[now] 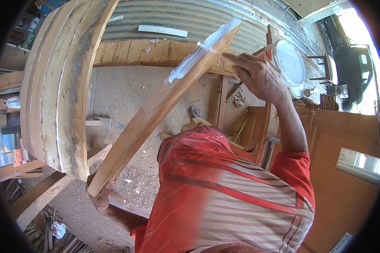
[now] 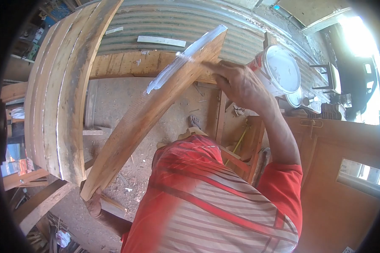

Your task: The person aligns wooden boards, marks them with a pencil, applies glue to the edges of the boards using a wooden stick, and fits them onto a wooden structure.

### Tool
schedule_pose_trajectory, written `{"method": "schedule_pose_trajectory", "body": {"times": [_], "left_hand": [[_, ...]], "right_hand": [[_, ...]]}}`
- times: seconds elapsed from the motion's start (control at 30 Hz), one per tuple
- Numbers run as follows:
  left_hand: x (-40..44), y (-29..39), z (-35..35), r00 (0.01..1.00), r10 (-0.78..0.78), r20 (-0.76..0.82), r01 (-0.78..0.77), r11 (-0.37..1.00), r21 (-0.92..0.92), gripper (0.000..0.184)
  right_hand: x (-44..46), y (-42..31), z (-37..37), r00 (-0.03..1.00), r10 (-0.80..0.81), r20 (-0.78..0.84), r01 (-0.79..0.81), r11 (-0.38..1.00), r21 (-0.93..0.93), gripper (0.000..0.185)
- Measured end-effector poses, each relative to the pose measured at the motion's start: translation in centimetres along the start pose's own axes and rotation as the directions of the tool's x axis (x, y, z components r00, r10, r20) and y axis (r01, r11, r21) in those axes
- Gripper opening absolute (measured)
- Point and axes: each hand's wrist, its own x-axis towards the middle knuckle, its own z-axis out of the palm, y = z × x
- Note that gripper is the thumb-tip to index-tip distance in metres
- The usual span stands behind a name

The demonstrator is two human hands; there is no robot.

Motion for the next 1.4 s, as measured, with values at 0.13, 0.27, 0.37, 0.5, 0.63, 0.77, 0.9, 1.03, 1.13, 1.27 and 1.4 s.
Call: {"method": "schedule_pose_trajectory", "body": {"times": [0.13, 0.27, 0.37, 0.5, 0.63, 0.77, 0.9, 1.03, 1.13, 1.27, 1.4], "left_hand": [[-0.2, 0.4, 0.4, 1.0, -0.009, -0.01, 0.009, 0.999, -0.037, 0.049], [-0.1, 0.5, 0.3, 1.0, 0.009, -0.007, -0.009, 1.0, 0.015, 0.051], [-0.1, 0.8, 0.4, 1.0, 0.011, 0.005, -0.011, 1.0, 0.028, 0.051], [0.2, 0.6, 0.0, 0.998, 0.048, 0.037, -0.051, 0.994, 0.097, 0.051], [0.3, 1.0, 0.3, 0.995, 0.094, 0.029, -0.097, 0.979, 0.178, 0.052], [-0.5, 2.3, 0.8, 1.0, -0.012, 0.027, 0.009, 0.994, 0.113, 0.048], [-0.1, 2.1, 0.9, 1.0, 0.006, 0.025, -0.008, 0.997, 0.075, 0.051], [0.2, 1.3, 0.5, 0.999, 0.016, 0.04, -0.019, 0.998, 0.063, 0.052], [0.2, 1.5, 0.5, 0.999, -0.003, 0.046, 0.001, 0.999, 0.035, 0.053], [0.1, 1.2, 0.3, 0.999, -0.017, 0.049, 0.016, 1.0, 0.022, 0.055], [0.3, 0.9, 0.1, 0.998, -0.013, 0.067, 0.012, 1.0, 0.009, 0.056]], "right_hand": [[0.5, 1.9, 0.1, 0.989, 0.106, -0.102, -0.105, 0.994, 0.011, 0.039], [-0.4, 2.3, 1.1, 0.988, 0.02, -0.153, -0.033, 0.996, -0.079, 0.04], [-0.9, 0.0, -0.1, 0.999, -0.014, 0.044, 0.013, 1.0, 0.02, 0.04], [1.2, 5.8, -0.7, 0.971, 0.076, -0.228, -0.107, 0.986, -0.128, 0.035], [2.6, 8.7, -1.1, 0.952, 0.262, -0.161, -0.276, 0.959, -0.07, 0.034], [1.4, 4.9, -0.1, 0.987, 0.159, -0.022, -0.158, 0.987, 0.029, 0.035], [-0.2, -1.4, 1.4, 1.0, 0.026, -0.001, -0.026, 0.999, 0.042, 0.039], [-1.3, -5.2, 2.2, 0.995, 0.003, 0.099, -0.02, 0.986, 0.167, 0.04], [-1.8, -6.7, 2.7, 0.998, -0.024, 0.05, 0.012, 0.975, 0.221, 0.043], [-1.7, -8.2, 3.8, 0.999, 0.019, 0.028, -0.023, 0.993, 0.116, 0.044], [-2.5, -10.3, 4.3, 0.985, -0.164, 0.053, 0.161, 0.985, 0.066, 0.043]]}}
